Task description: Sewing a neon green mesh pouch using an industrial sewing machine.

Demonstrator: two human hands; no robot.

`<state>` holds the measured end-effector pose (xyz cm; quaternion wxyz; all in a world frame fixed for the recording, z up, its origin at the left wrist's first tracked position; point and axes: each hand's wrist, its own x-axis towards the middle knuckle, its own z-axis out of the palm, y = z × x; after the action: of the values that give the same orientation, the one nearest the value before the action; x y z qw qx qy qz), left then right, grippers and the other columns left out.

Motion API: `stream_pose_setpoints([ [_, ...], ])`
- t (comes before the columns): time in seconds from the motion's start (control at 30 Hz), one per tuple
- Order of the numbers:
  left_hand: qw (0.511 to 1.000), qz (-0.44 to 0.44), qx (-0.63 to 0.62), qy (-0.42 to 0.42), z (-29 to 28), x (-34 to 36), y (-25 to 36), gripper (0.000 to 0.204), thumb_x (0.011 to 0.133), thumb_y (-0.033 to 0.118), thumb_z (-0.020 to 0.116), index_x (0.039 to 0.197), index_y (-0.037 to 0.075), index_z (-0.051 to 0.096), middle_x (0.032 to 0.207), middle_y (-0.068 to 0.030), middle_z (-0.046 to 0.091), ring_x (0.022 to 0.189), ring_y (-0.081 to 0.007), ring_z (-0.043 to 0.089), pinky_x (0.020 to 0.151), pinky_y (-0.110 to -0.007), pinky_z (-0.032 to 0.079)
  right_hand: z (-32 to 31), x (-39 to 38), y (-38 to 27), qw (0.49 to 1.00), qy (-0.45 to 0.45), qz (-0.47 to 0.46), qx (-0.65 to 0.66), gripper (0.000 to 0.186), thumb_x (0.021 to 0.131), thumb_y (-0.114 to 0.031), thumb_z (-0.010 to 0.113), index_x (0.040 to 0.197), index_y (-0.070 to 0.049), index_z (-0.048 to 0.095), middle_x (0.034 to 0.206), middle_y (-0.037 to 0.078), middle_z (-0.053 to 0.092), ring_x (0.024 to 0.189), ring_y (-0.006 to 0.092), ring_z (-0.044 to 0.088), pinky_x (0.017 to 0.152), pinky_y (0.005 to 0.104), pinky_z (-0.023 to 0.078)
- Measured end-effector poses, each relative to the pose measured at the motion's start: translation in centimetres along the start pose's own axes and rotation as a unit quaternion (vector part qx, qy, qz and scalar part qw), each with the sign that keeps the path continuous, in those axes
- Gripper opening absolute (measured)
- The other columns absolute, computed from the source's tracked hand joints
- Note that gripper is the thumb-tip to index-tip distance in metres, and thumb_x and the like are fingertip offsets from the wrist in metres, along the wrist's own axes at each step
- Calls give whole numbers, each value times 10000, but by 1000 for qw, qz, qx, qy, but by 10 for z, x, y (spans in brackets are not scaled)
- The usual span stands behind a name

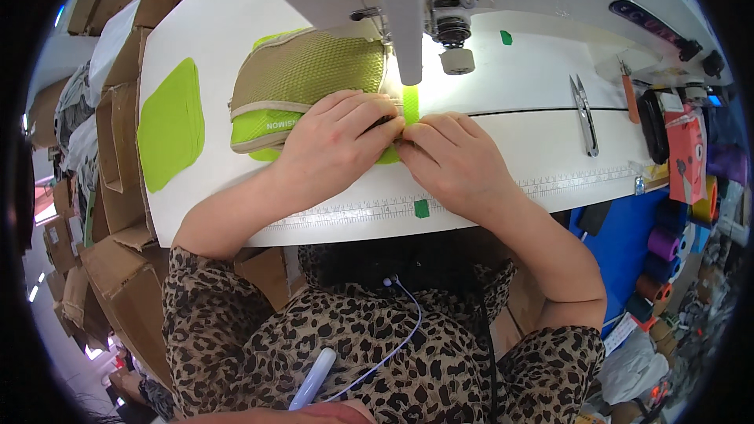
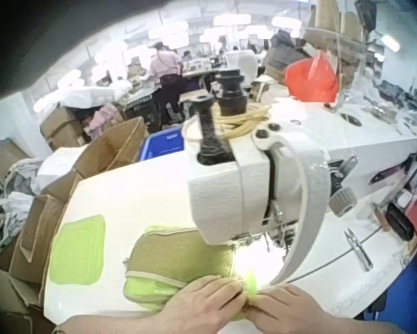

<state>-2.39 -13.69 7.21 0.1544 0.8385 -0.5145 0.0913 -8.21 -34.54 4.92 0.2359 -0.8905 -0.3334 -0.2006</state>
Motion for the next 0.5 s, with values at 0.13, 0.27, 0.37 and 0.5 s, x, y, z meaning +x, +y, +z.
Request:
stream_pose_setpoints([
  [0.13, 1000, 0, -11, 7, 3, -1, -2, 242, 764, 105, 688, 1001, 57, 697, 1050, -53, 633, 1023, -223, 645, 960, -363, 512, 10, 3, 3, 999, 12, -33, -26, 176, 698, -95, 695, 851, -29, 636, 891, 63, 582, 898, 219, 616, 866, 362, 532],
  [0.27, 1000, -1, 3, -16, 0, 1, -2, 228, 771, 102, 687, 996, 67, 705, 1048, -47, 635, 1030, -207, 641, 992, -366, 500, 12, 5, 12, 998, 19, -53, 20, 148, 669, -72, 685, 766, -41, 577, 856, 62, 562, 885, 231, 614, 863, 361, 536],
  [0.37, 1000, 4, 24, -6, 3, 3, 0, 210, 786, 103, 693, 995, 81, 710, 1053, -38, 634, 1035, -195, 637, 1019, -384, 486, 12, 4, 16, 997, 14, -47, 52, 151, 658, -54, 683, 760, -44, 573, 838, 60, 554, 880, 238, 610, 863, 357, 534],
  [0.5, 999, 3, 39, -31, 0, 4, 3, 214, 795, 117, 711, 1009, 102, 714, 1060, -26, 634, 1035, -184, 636, 1043, -410, 470, 4, 1, 20, 997, -24, -31, 65, 205, 646, -30, 744, 803, -33, 613, 863, 58, 603, 886, 246, 635, 892, 388, 556],
])
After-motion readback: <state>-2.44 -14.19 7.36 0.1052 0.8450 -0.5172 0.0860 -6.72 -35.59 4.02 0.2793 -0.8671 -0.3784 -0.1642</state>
